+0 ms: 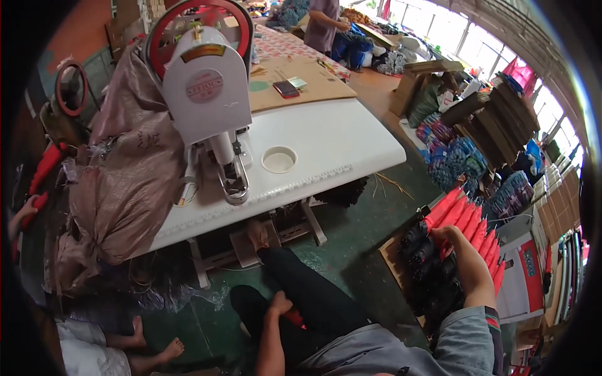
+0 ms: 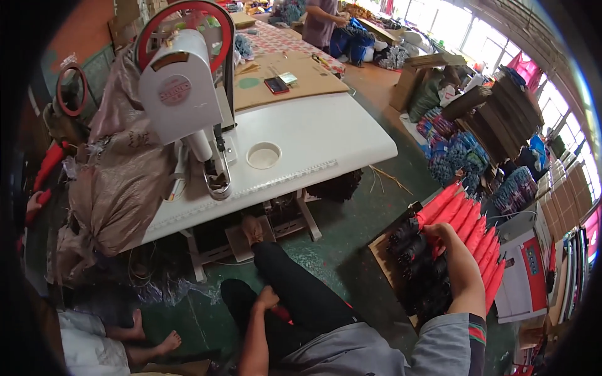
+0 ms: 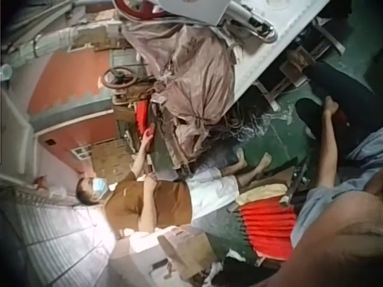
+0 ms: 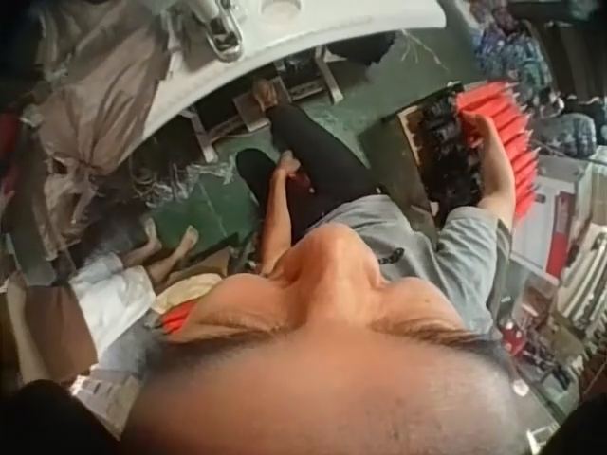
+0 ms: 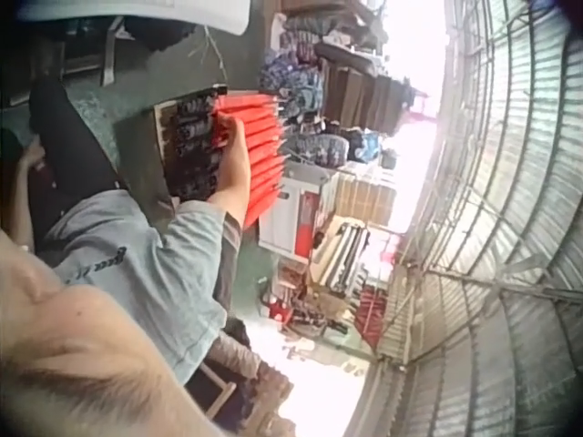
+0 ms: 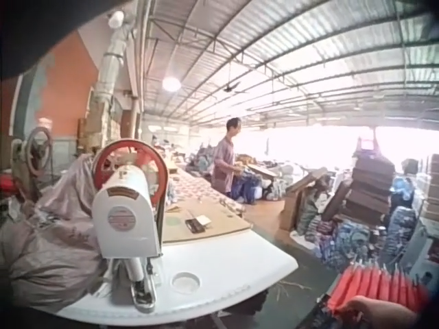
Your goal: Steaming and smoothing the fabric of red and black umbrellas using an industrial steaming machine.
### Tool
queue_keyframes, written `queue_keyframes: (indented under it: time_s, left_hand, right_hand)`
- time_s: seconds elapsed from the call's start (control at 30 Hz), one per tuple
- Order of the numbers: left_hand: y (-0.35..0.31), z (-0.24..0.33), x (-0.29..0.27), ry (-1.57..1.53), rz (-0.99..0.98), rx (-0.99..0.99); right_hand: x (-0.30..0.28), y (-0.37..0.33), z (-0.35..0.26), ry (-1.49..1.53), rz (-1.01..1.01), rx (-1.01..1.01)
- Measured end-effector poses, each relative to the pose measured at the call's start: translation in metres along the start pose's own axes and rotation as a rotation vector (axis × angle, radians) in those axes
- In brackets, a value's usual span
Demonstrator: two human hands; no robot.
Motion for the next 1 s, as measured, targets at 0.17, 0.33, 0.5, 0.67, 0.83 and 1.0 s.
queue_keyframes:
  time_s: [0.17, 0.33, 0.5, 0.67, 0.83, 1.0]
  left_hand:
    - [-0.049, 0.057, -0.048, -0.085, 0.150, -0.061]
    - [-0.061, 0.059, -0.058, -0.068, 0.215, -0.025]
    - [-0.049, 0.070, -0.053, -0.118, 0.208, 0.025]
    - [-0.078, 0.071, -0.069, -0.114, 0.208, -0.034]
    - [-0.062, 0.079, -0.068, 0.016, 0.263, 0.063]
    - [-0.078, 0.101, -0.076, -0.189, 0.509, 0.151]
  right_hand:
    - [0.023, -0.026, -0.015, 0.050, -0.019, -0.020]
    - [0.024, -0.002, -0.024, 0.010, -0.093, -0.164]
    - [0.001, 0.038, -0.006, 0.085, 0.377, -0.289]
    - [0.044, -0.017, 0.001, 0.863, -0.047, -0.542]
    - [0.043, -0.099, 0.029, 1.497, -0.435, -0.767]
    - [0.050, -0.143, 0.062, 1.370, 0.230, -0.901]
Point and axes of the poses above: each hand's wrist, its own y-axis towards the middle knuckle, its own x-axis out of the palm, z = x × y, the point moved 6 cm from there along y, towards the middle knuckle, and after that the axes turned 1 degree about x, right-handed, at the moved point
